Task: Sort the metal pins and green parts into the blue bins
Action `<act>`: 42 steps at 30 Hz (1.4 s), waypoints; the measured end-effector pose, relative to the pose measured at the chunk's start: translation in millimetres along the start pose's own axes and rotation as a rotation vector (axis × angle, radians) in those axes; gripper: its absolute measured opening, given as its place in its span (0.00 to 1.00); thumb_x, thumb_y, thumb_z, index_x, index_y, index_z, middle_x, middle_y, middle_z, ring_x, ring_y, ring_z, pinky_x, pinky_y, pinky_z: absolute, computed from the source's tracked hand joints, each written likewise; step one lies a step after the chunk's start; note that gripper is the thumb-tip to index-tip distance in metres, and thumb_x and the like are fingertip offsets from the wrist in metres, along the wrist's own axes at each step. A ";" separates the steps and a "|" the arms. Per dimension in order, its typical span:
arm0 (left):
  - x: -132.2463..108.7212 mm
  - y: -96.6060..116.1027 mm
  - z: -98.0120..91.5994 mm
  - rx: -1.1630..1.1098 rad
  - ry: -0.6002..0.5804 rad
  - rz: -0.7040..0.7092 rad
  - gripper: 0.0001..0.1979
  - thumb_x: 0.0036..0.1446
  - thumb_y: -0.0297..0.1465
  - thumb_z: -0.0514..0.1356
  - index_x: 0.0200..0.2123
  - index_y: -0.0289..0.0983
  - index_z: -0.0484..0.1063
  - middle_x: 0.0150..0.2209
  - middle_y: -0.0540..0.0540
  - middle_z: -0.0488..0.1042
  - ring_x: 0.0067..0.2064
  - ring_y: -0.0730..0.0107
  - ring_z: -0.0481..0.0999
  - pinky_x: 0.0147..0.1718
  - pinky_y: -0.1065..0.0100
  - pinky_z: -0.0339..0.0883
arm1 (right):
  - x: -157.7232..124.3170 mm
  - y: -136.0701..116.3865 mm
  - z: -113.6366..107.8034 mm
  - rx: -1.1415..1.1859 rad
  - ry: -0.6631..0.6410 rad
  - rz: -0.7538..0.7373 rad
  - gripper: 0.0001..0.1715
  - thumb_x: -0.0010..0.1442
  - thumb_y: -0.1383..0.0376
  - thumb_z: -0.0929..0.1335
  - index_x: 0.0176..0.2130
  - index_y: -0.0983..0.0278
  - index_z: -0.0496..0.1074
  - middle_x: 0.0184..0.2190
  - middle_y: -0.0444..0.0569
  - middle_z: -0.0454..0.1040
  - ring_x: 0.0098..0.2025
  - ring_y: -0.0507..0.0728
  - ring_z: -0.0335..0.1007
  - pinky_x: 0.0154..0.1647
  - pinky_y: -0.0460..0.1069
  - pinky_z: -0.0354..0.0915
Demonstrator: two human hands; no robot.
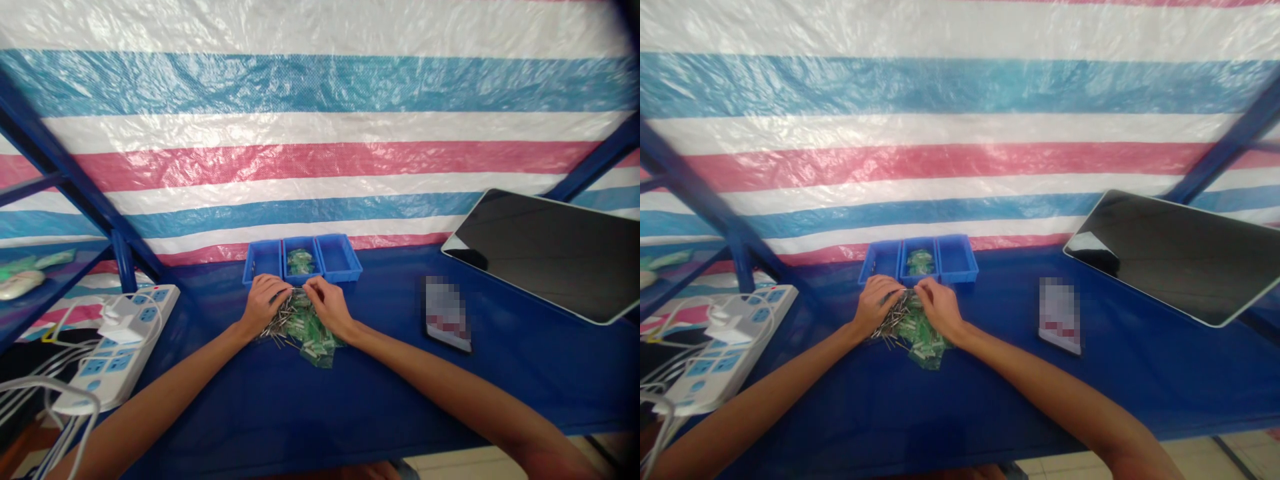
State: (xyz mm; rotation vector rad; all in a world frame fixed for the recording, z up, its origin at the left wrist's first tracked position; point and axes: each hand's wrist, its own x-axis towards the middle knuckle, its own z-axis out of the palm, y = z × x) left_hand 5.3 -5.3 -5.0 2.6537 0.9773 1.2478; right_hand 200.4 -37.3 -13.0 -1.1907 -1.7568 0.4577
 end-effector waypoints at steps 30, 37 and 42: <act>-5.3 -0.9 0.8 -0.080 0.049 0.014 0.05 0.60 0.29 0.56 0.35 0.36 0.71 0.34 0.45 0.75 0.38 0.68 0.71 0.41 0.63 0.63 | -2.7 -3.4 -0.1 0.101 -0.037 -0.108 0.13 0.63 0.59 0.62 0.40 0.63 0.70 0.27 0.44 0.72 0.28 0.52 0.67 0.34 0.46 0.62; -5.2 2.1 -0.6 -0.131 0.076 0.032 0.04 0.59 0.30 0.58 0.34 0.36 0.71 0.32 0.46 0.74 0.37 0.68 0.71 0.40 0.64 0.65 | -2.2 -0.6 1.8 0.084 -0.034 -0.149 0.14 0.65 0.60 0.60 0.34 0.63 0.71 0.30 0.46 0.74 0.32 0.53 0.69 0.37 0.46 0.62; -4.5 4.8 0.3 -0.140 0.086 0.023 0.03 0.58 0.30 0.58 0.34 0.36 0.71 0.31 0.46 0.74 0.35 0.69 0.71 0.39 0.65 0.65 | -2.1 -0.7 1.0 0.063 -0.041 -0.144 0.16 0.65 0.60 0.60 0.32 0.63 0.71 0.28 0.46 0.73 0.30 0.53 0.68 0.35 0.47 0.61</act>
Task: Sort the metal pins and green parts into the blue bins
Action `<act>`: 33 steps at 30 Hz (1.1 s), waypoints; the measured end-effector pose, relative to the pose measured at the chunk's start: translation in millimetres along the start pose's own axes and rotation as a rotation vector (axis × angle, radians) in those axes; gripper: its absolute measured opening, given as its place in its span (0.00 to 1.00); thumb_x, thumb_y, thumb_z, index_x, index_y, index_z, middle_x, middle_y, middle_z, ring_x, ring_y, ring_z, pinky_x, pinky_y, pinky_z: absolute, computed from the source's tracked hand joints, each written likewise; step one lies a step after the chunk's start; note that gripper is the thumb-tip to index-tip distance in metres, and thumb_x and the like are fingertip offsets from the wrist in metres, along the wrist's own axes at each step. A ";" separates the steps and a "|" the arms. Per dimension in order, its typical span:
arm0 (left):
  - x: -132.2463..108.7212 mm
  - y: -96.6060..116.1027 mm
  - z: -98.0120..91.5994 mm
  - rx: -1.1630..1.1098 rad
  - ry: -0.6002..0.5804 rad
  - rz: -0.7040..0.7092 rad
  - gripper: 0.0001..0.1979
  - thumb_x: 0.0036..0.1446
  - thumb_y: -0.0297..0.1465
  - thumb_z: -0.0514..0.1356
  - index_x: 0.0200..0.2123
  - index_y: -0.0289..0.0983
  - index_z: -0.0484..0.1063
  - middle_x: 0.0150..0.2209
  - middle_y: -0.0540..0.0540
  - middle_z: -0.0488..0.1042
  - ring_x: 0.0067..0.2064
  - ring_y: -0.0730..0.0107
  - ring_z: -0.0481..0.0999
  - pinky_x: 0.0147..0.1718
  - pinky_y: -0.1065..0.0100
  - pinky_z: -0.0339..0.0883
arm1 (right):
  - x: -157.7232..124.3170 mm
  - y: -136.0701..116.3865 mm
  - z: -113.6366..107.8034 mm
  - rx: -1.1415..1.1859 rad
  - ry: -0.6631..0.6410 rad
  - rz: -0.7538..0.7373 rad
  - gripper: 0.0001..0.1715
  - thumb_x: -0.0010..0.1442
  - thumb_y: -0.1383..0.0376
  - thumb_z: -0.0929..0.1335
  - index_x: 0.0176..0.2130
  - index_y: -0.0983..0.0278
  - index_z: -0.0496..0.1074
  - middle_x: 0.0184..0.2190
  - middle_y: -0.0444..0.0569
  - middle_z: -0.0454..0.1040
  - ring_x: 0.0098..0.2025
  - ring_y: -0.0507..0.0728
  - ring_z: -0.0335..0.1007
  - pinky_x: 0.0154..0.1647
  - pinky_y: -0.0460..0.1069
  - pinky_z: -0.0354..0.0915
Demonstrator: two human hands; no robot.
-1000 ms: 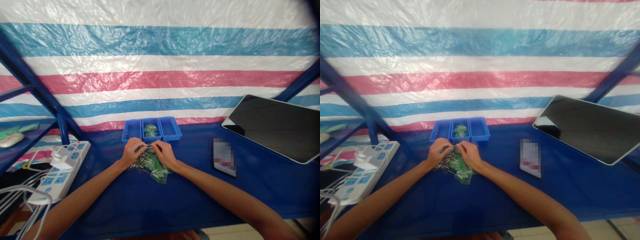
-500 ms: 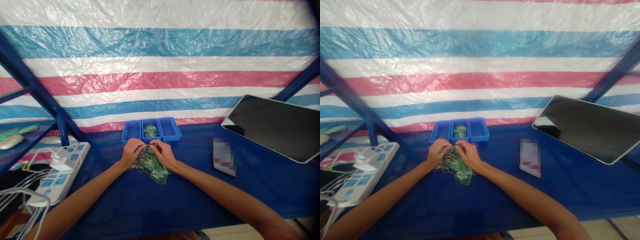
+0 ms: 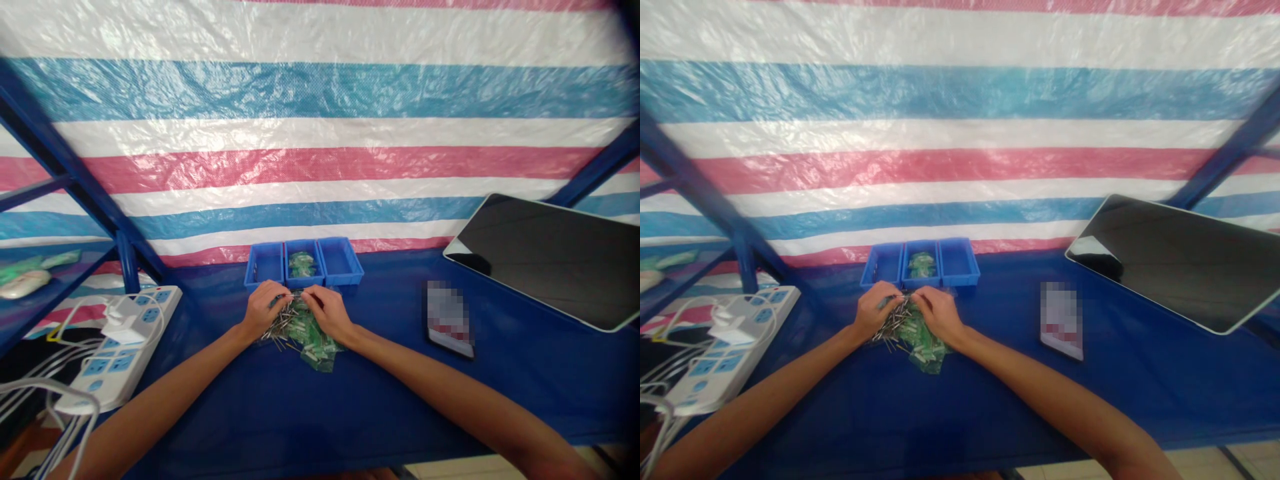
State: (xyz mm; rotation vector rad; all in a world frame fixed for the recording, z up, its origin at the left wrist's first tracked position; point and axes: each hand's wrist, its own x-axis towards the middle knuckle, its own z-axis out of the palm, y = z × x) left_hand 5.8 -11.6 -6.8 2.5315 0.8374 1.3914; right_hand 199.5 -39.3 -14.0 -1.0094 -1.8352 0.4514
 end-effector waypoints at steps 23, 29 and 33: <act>-1.9 -2.5 -0.4 0.052 0.025 -0.011 0.08 0.60 0.33 0.57 0.31 0.36 0.71 0.29 0.47 0.74 0.32 0.72 0.72 0.35 0.69 0.66 | 1.0 -2.7 -1.9 -0.014 -0.007 -0.009 0.16 0.65 0.58 0.60 0.33 0.64 0.72 0.27 0.46 0.73 0.28 0.53 0.67 0.33 0.46 0.61; -3.0 -3.7 -0.7 0.088 0.046 0.000 0.08 0.60 0.31 0.57 0.29 0.35 0.71 0.26 0.48 0.73 0.30 0.73 0.70 0.33 0.70 0.64 | -0.9 -1.9 -0.4 -0.023 -0.028 -0.013 0.14 0.63 0.58 0.62 0.35 0.63 0.72 0.24 0.44 0.70 0.25 0.52 0.64 0.30 0.46 0.60; -4.3 -4.6 -0.7 0.105 0.050 -0.012 0.09 0.59 0.31 0.57 0.28 0.35 0.71 0.25 0.49 0.71 0.29 0.74 0.69 0.32 0.71 0.63 | -1.4 -0.7 -0.1 -0.009 -0.023 -0.037 0.13 0.64 0.59 0.62 0.36 0.63 0.72 0.27 0.46 0.72 0.28 0.53 0.66 0.33 0.46 0.61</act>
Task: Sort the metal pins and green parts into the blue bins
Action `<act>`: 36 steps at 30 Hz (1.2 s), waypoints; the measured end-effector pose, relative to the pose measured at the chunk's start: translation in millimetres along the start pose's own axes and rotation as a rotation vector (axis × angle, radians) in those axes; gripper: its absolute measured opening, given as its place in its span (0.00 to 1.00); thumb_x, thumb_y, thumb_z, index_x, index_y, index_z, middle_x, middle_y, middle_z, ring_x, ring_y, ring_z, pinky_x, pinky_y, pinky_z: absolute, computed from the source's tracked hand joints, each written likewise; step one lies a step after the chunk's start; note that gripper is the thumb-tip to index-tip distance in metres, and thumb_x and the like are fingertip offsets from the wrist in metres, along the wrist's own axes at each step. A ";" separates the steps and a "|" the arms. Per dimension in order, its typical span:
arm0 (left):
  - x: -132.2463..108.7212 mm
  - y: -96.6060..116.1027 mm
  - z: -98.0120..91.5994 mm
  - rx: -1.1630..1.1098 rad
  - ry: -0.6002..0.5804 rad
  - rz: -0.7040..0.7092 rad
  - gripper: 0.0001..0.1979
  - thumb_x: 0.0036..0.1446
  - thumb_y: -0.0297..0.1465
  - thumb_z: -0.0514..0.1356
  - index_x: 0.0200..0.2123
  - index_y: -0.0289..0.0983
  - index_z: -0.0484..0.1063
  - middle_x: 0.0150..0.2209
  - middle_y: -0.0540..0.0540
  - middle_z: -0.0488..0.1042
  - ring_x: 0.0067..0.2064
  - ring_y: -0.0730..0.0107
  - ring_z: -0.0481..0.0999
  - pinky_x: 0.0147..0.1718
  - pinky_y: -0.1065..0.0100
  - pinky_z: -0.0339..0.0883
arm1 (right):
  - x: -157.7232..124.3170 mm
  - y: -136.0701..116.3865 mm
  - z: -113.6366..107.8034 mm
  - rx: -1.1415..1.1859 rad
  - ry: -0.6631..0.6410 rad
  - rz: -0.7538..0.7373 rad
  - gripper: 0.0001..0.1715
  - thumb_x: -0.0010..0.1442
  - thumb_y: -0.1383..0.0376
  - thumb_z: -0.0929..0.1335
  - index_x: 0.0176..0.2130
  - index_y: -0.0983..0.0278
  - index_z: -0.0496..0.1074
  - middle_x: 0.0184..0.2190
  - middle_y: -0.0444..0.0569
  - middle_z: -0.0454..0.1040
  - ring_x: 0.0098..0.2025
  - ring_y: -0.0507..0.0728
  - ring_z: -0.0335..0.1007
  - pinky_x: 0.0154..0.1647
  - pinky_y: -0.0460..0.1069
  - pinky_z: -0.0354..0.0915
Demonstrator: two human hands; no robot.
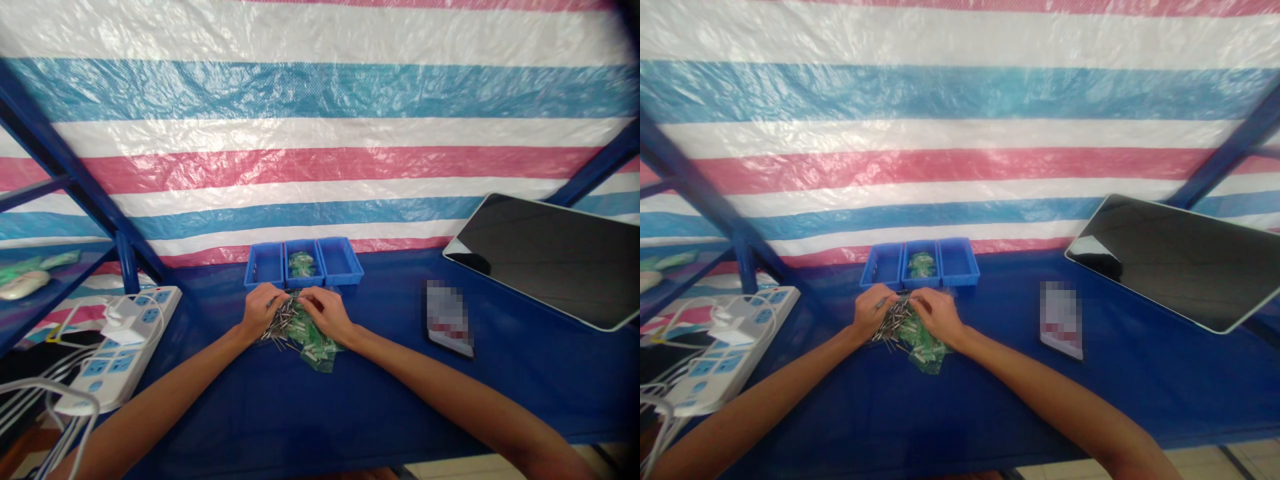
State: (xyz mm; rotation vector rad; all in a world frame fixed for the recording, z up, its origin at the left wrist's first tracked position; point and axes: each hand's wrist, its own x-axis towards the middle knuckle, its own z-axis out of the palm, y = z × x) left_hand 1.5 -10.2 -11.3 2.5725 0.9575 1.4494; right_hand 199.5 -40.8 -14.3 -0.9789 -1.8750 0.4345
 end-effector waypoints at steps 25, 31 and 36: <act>3.7 8.4 -2.8 -0.050 0.105 0.025 0.09 0.58 0.27 0.59 0.42 0.38 0.75 0.37 0.45 0.79 0.39 0.68 0.77 0.41 0.64 0.70 | 0.3 1.4 1.1 0.002 0.028 0.052 0.15 0.64 0.62 0.61 0.45 0.63 0.72 0.36 0.49 0.77 0.36 0.55 0.73 0.41 0.49 0.66; 4.0 8.6 -3.1 -0.057 0.095 0.026 0.10 0.59 0.28 0.57 0.43 0.38 0.75 0.38 0.44 0.79 0.40 0.67 0.77 0.43 0.63 0.71 | -0.1 6.6 3.6 -0.068 -0.033 -0.032 0.16 0.64 0.66 0.60 0.47 0.62 0.72 0.36 0.50 0.76 0.36 0.55 0.72 0.40 0.49 0.66; 4.1 10.6 -4.2 -0.095 0.015 -0.011 0.12 0.61 0.27 0.54 0.46 0.38 0.73 0.42 0.44 0.78 0.44 0.67 0.76 0.46 0.63 0.69 | 0.9 7.4 3.5 -0.084 -0.013 -0.001 0.14 0.63 0.68 0.61 0.43 0.62 0.74 0.33 0.49 0.75 0.34 0.55 0.71 0.38 0.48 0.65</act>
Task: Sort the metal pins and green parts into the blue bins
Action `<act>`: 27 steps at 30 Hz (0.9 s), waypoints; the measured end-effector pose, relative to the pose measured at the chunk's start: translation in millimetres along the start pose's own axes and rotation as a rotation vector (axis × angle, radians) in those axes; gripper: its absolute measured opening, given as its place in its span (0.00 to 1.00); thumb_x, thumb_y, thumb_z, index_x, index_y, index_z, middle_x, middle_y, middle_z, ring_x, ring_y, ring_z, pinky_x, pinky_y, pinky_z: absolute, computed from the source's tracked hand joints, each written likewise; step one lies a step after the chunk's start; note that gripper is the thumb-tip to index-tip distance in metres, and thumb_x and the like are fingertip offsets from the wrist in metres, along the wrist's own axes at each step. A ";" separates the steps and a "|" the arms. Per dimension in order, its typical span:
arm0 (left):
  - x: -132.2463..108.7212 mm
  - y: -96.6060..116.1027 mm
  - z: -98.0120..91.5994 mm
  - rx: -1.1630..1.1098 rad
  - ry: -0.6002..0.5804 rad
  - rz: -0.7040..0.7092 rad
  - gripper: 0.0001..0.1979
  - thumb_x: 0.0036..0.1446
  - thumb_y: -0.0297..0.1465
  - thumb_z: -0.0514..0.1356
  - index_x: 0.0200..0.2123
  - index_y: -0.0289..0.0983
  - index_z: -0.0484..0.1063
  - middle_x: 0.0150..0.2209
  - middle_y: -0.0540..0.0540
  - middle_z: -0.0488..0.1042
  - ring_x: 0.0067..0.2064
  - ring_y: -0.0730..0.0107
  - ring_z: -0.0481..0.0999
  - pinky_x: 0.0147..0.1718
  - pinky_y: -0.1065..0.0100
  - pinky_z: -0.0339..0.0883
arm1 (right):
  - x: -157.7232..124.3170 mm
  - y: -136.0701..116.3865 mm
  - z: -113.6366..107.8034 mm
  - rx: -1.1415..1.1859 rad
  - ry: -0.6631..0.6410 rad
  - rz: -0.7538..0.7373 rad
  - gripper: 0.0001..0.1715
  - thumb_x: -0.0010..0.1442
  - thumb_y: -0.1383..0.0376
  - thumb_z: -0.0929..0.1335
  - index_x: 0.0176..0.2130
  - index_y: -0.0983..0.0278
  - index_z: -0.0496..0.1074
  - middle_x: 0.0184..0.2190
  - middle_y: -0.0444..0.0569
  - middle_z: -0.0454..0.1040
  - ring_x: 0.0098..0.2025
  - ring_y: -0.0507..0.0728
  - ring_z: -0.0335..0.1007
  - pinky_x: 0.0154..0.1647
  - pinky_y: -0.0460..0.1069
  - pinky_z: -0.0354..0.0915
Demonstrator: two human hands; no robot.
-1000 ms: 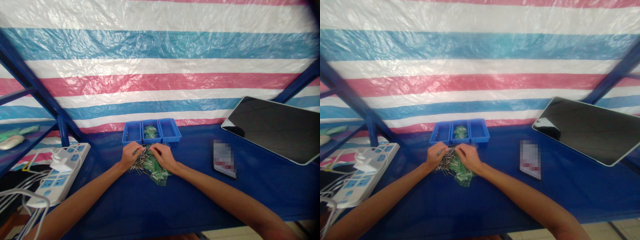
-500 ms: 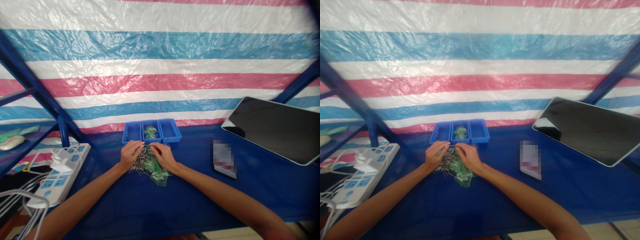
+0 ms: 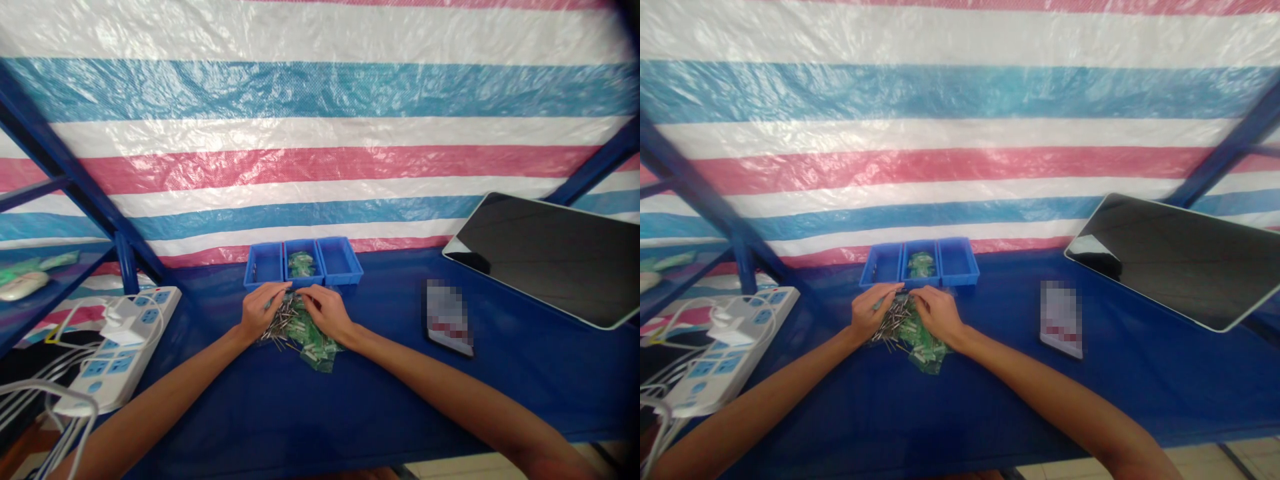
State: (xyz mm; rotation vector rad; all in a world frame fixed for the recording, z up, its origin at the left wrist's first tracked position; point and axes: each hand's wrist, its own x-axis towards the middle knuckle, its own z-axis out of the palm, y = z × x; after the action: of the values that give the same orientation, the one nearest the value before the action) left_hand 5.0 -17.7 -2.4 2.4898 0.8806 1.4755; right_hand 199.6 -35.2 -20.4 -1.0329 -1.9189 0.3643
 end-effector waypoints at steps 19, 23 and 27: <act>-4.1 -10.1 4.2 -0.033 -0.021 0.012 0.09 0.61 0.26 0.55 0.41 0.37 0.74 0.35 0.46 0.77 0.37 0.71 0.75 0.39 0.69 0.68 | 1.6 -7.9 -6.4 0.108 0.111 0.061 0.12 0.61 0.69 0.62 0.40 0.63 0.74 0.34 0.47 0.76 0.33 0.53 0.70 0.37 0.47 0.63; -7.3 -13.5 4.4 -0.036 -0.029 -0.035 0.12 0.63 0.27 0.52 0.45 0.38 0.72 0.30 0.49 0.77 0.31 0.74 0.75 0.35 0.72 0.68 | 0.9 -5.9 -5.2 0.092 0.083 0.049 0.11 0.62 0.66 0.62 0.41 0.64 0.73 0.32 0.47 0.75 0.29 0.52 0.68 0.34 0.47 0.63; -8.8 -13.8 5.2 -0.030 -0.026 -0.093 0.11 0.63 0.30 0.52 0.44 0.38 0.72 0.25 0.52 0.75 0.27 0.76 0.75 0.33 0.74 0.69 | 0.7 -5.4 -4.1 0.068 0.021 -0.016 0.11 0.62 0.63 0.64 0.41 0.64 0.72 0.28 0.46 0.73 0.26 0.52 0.65 0.32 0.46 0.62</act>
State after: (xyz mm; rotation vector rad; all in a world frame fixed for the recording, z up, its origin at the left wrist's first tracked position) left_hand 0.4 -10.0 -17.0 2.4062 0.9487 1.4130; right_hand 200.0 -38.5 -14.4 -0.9729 -1.8820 0.4051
